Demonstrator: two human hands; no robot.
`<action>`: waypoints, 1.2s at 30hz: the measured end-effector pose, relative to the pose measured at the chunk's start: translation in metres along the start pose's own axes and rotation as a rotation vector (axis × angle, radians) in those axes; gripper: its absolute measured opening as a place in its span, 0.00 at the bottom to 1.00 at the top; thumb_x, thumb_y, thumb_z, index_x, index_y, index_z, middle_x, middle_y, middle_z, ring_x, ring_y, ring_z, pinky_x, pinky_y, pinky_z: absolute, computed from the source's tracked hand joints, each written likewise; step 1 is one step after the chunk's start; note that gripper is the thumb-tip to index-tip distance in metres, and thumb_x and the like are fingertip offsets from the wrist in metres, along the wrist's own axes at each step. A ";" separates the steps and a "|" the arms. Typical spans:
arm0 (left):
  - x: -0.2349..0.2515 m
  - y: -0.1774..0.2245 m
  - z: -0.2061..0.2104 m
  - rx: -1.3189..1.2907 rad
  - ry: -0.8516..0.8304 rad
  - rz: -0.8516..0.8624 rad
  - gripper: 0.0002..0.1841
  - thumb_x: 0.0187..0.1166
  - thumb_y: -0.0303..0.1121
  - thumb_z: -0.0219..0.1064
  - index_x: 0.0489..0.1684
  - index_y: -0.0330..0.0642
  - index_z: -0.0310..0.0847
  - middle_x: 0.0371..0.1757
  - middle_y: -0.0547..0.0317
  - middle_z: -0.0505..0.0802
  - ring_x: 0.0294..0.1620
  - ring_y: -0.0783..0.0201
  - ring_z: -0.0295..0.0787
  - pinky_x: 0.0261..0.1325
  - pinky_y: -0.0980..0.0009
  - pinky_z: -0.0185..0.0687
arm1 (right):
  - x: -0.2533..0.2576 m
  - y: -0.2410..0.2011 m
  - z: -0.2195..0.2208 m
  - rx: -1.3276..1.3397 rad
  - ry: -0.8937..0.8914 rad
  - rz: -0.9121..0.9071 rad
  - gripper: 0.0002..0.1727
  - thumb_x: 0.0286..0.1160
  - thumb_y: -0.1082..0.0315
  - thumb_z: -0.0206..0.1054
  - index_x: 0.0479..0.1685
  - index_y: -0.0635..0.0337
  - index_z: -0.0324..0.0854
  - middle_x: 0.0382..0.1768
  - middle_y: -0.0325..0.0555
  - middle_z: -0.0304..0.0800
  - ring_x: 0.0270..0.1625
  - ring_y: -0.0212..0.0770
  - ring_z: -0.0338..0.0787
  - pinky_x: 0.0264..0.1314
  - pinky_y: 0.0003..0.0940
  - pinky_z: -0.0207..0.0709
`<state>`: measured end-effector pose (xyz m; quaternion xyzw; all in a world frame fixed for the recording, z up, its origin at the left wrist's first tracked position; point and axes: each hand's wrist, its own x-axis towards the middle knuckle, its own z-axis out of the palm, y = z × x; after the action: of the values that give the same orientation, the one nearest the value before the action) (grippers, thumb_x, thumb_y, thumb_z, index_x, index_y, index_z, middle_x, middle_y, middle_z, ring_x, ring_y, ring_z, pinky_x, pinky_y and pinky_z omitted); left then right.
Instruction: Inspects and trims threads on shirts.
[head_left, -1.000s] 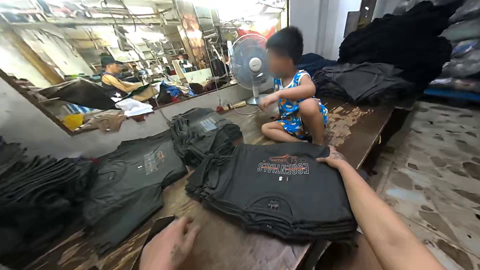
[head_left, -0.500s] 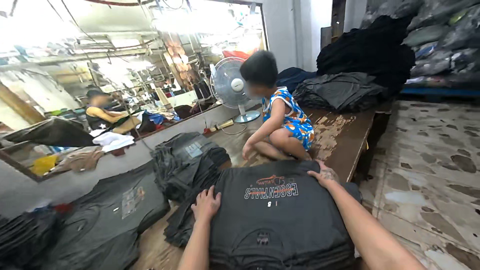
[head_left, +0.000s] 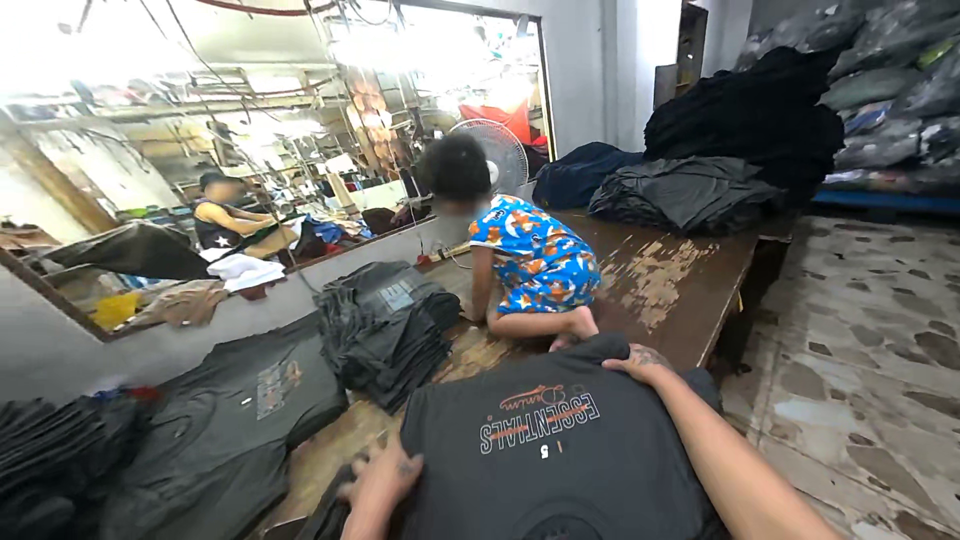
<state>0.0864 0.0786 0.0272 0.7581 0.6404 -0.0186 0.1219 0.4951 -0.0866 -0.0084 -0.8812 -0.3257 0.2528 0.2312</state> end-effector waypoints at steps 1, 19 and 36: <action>0.004 0.009 -0.011 -0.024 0.014 0.027 0.41 0.81 0.55 0.66 0.89 0.40 0.61 0.89 0.30 0.63 0.90 0.28 0.51 0.79 0.21 0.45 | 0.000 -0.002 0.000 -0.014 -0.014 0.012 0.46 0.74 0.35 0.68 0.81 0.63 0.72 0.79 0.63 0.76 0.85 0.60 0.72 0.86 0.61 0.59; 0.070 -0.021 0.038 -0.349 0.075 0.021 0.39 0.74 0.62 0.70 0.76 0.39 0.77 0.67 0.38 0.89 0.72 0.39 0.83 0.73 0.36 0.73 | -0.003 0.013 0.020 0.074 0.162 -0.033 0.42 0.77 0.37 0.66 0.80 0.60 0.73 0.76 0.61 0.80 0.82 0.58 0.75 0.85 0.61 0.62; -0.132 -0.010 -0.155 -0.231 1.381 0.770 0.44 0.82 0.62 0.58 0.59 0.13 0.68 0.37 0.16 0.86 0.35 0.21 0.87 0.39 0.30 0.79 | -0.132 -0.016 -0.100 0.917 1.040 -0.395 0.32 0.75 0.62 0.75 0.76 0.69 0.73 0.67 0.64 0.85 0.71 0.52 0.84 0.79 0.50 0.72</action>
<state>0.0329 -0.0151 0.1997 0.7487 0.2624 0.5650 -0.2268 0.4600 -0.1911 0.1166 -0.6263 -0.1878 -0.1350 0.7445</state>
